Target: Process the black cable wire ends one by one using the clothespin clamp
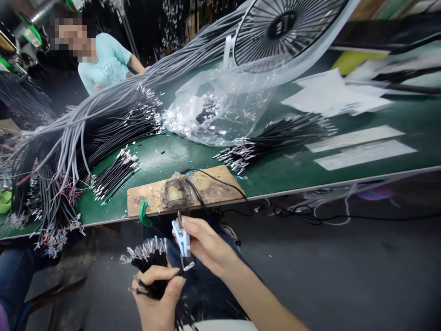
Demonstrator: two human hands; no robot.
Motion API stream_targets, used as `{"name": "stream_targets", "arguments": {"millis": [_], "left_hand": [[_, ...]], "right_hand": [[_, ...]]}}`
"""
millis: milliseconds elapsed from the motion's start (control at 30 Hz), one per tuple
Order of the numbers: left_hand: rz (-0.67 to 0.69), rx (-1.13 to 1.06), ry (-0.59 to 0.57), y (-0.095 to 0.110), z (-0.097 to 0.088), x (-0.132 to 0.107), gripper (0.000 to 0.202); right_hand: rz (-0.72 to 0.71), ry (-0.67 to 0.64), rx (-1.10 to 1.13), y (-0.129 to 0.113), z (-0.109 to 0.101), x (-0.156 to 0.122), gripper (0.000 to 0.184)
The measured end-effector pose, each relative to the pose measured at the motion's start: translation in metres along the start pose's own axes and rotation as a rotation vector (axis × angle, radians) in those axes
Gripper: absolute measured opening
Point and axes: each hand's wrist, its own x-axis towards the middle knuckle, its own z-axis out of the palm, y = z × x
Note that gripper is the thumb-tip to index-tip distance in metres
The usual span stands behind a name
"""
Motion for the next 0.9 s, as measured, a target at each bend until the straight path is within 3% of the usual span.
{"name": "stream_targets", "arguments": {"millis": [133, 467, 733, 900], "left_hand": [[0.017, -0.020, -0.015, 0.003, 0.005, 0.007, 0.011], [0.001, -0.011, -0.046, 0.008, 0.011, 0.006, 0.014], [-0.017, 0.003, -0.079, 0.003, 0.008, 0.001, 0.013], [-0.086, 0.029, -0.129, -0.007, 0.003, -0.009, 0.010]], "right_hand": [[0.051, -0.062, 0.164, 0.004, 0.005, 0.002, 0.049], [-0.009, 0.078, -0.063, -0.002, 0.009, 0.002, 0.061], [-0.010, 0.131, 0.041, 0.010, -0.011, -0.002, 0.058], [-0.182, 0.256, -0.214, 0.018, -0.026, -0.020, 0.053]]}}
